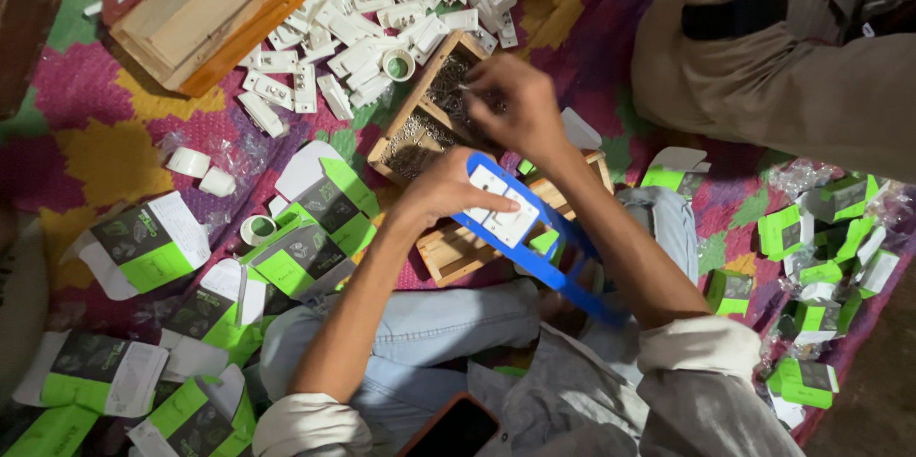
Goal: The person sits on the floor and assembles white electrical socket modules into a blue plastic frame. They pick up modules and screws from nearby piles and wooden boxes, insert the modules into the frame, and fasten them with screws. The person repeats this process for multiple modules.
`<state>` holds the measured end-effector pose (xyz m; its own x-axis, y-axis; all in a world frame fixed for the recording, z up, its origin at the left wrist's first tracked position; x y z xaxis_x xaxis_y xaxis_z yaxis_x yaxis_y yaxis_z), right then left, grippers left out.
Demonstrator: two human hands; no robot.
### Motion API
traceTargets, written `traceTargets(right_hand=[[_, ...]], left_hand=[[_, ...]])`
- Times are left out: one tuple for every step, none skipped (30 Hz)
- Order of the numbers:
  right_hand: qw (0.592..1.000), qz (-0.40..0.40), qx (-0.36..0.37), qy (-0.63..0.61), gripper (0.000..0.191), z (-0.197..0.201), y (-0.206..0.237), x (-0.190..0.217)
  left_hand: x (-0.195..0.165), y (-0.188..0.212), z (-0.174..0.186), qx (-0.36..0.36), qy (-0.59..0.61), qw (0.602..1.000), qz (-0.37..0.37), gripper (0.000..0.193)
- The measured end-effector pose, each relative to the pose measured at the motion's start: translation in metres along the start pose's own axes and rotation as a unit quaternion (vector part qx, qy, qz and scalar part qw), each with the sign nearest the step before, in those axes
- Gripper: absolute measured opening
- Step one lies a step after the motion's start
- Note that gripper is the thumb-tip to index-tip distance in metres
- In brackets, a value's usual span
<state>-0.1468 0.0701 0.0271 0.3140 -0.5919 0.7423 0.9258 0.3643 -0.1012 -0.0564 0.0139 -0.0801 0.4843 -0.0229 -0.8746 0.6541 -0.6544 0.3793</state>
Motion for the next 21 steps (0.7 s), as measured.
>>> traceTargets(right_hand=[[0.995,-0.065,-0.027,-0.070,0.012,0.006,0.006,-0.014],[0.987,-0.087,-0.039,-0.132,0.011,0.010,0.013,-0.021],[0.974,-0.108,-0.051,-0.193,0.010,0.015,0.020,-0.028],[0.957,-0.130,-0.064,-0.253,0.010,0.019,0.027,-0.035],[0.961,-0.135,-0.057,-0.235,0.010,0.022,0.031,-0.039],[0.965,-0.141,-0.053,-0.216,0.011,0.025,0.034,-0.041],[0.968,-0.146,-0.049,-0.198,0.011,0.027,0.036,-0.043],[0.975,-0.160,-0.040,-0.151,0.011,0.028,0.037,-0.045],[0.979,-0.174,-0.029,-0.105,0.011,0.026,0.037,-0.045],[0.981,-0.185,-0.019,-0.059,0.012,0.024,0.035,-0.046],[0.984,-0.172,-0.014,-0.038,0.011,0.021,0.032,-0.042],[0.987,-0.159,-0.008,-0.019,0.011,0.018,0.029,-0.038],[0.989,-0.147,-0.001,0.001,0.012,0.016,0.026,-0.035],[0.988,-0.152,-0.009,-0.028,0.014,0.016,0.025,-0.034],[0.985,-0.159,-0.015,-0.057,0.015,0.016,0.025,-0.035],[0.982,-0.166,-0.021,-0.086,0.017,0.017,0.027,-0.037],[0.972,-0.182,-0.023,-0.148,0.017,0.017,0.030,-0.041],[0.957,-0.199,-0.025,-0.209,0.017,0.021,0.037,-0.046],[0.937,-0.217,-0.025,-0.272,0.017,0.022,0.045,-0.050],[0.925,-0.232,-0.031,-0.300,0.014,0.027,0.054,-0.054],[0.912,-0.246,-0.039,-0.327,0.012,0.035,0.065,-0.057]], left_hand=[[0.001,0.000,0.004,-0.016,-0.007,1.000,-0.007,0.026],[0.000,-0.001,0.009,-0.031,-0.015,0.999,-0.016,0.027],[0.001,-0.001,0.011,-0.037,0.004,0.999,-0.018,0.027],[0.002,-0.001,0.013,-0.041,0.023,0.999,-0.019,0.027],[0.002,-0.002,0.014,-0.046,0.042,0.998,-0.021,0.027],[0.001,-0.002,0.015,-0.053,0.034,0.998,-0.024,0.028],[0.000,-0.002,0.016,-0.060,0.024,0.998,-0.027,0.029],[-0.001,-0.002,0.017,-0.068,0.015,0.997,-0.030,0.030],[-0.001,-0.001,0.016,-0.067,0.017,0.997,-0.024,0.030],[-0.001,-0.001,0.016,-0.066,0.018,0.997,-0.019,0.029],[-0.001,0.000,0.017,-0.067,0.020,0.997,-0.014,0.029],[-0.002,0.001,0.017,-0.064,0.014,0.998,-0.015,0.028],[-0.003,0.001,0.017,-0.062,0.008,0.998,-0.016,0.027],[-0.004,0.000,0.017,-0.059,0.001,0.998,-0.017,0.026],[-0.004,0.001,0.018,-0.067,-0.004,0.997,-0.022,0.027],[-0.005,0.002,0.020,-0.076,-0.010,0.997,-0.026,0.028],[-0.006,0.001,0.022,-0.084,-0.018,0.996,-0.033,0.029],[-0.007,0.000,0.022,-0.087,-0.015,0.995,-0.042,0.028],[-0.008,0.000,0.023,-0.091,-0.012,0.995,-0.047,0.027],[-0.008,0.001,0.025,-0.096,-0.009,0.994,-0.053,0.026],[-0.008,0.002,0.026,-0.101,0.005,0.994,-0.050,0.025]])
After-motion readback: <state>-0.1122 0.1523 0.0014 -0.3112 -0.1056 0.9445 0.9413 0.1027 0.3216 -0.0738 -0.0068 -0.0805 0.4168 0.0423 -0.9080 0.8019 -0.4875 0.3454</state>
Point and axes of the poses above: each hand's wrist, its own y-axis away from the middle knuckle, its own z-axis out of the back of the hand, x = y × z, the point moved 8 cm from there along -y, towards the middle knuckle, and after that the axes turned 3 degrees about -y, right-handed, at the moved point
